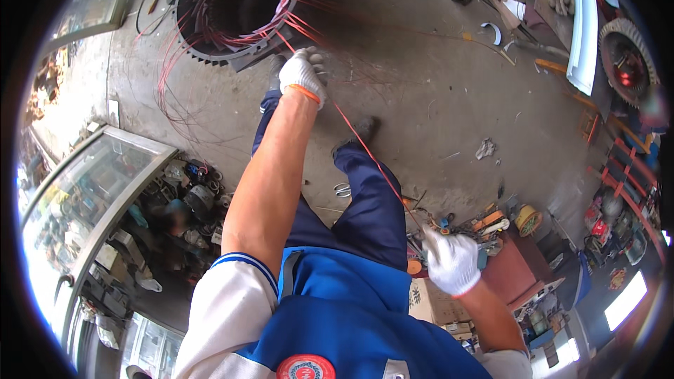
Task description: The person pulls red copper wires out of an electric motor stator by hand while wearing gloves.
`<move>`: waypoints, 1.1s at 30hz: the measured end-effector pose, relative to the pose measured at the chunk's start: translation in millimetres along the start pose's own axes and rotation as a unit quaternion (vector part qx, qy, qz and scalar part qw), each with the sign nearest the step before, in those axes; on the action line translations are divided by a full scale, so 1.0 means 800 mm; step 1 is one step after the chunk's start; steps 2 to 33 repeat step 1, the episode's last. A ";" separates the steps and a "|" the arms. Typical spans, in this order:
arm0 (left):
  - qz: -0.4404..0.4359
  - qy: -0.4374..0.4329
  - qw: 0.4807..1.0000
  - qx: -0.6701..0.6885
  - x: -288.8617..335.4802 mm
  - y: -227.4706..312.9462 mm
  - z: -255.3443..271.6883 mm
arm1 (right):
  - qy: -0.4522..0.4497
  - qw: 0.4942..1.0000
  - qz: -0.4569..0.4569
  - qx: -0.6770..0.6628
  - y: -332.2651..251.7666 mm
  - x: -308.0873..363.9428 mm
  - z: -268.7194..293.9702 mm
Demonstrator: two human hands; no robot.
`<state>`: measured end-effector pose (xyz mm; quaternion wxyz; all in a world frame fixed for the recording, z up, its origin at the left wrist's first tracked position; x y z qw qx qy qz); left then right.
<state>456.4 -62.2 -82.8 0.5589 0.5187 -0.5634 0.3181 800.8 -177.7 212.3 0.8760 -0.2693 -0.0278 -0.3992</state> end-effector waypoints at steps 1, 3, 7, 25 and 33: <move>-0.011 0.009 1.000 -0.009 -0.014 -0.002 0.006 | -0.026 0.999 -0.025 0.002 0.013 0.044 -0.006; -0.011 0.009 1.000 -0.009 -0.014 -0.002 0.006 | -0.026 0.999 -0.025 0.002 0.013 0.044 -0.006; -0.011 0.009 1.000 -0.009 -0.014 -0.002 0.006 | -0.026 0.999 -0.025 0.002 0.013 0.044 -0.006; -0.011 0.009 1.000 -0.009 -0.014 -0.002 0.006 | -0.026 0.999 -0.025 0.002 0.013 0.044 -0.006; -0.011 0.009 1.000 -0.009 -0.014 -0.002 0.006 | -0.026 0.999 -0.025 0.002 0.013 0.044 -0.006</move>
Point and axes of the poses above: each hand's wrist, its own x-axis away from the middle knuckle, its own z-axis out of the back of the hand, y = z × x, the point moved 7 cm from there along -x, towards the middle knuckle, and after that the axes turned 6 degrees about y, right-handed, at the moved point
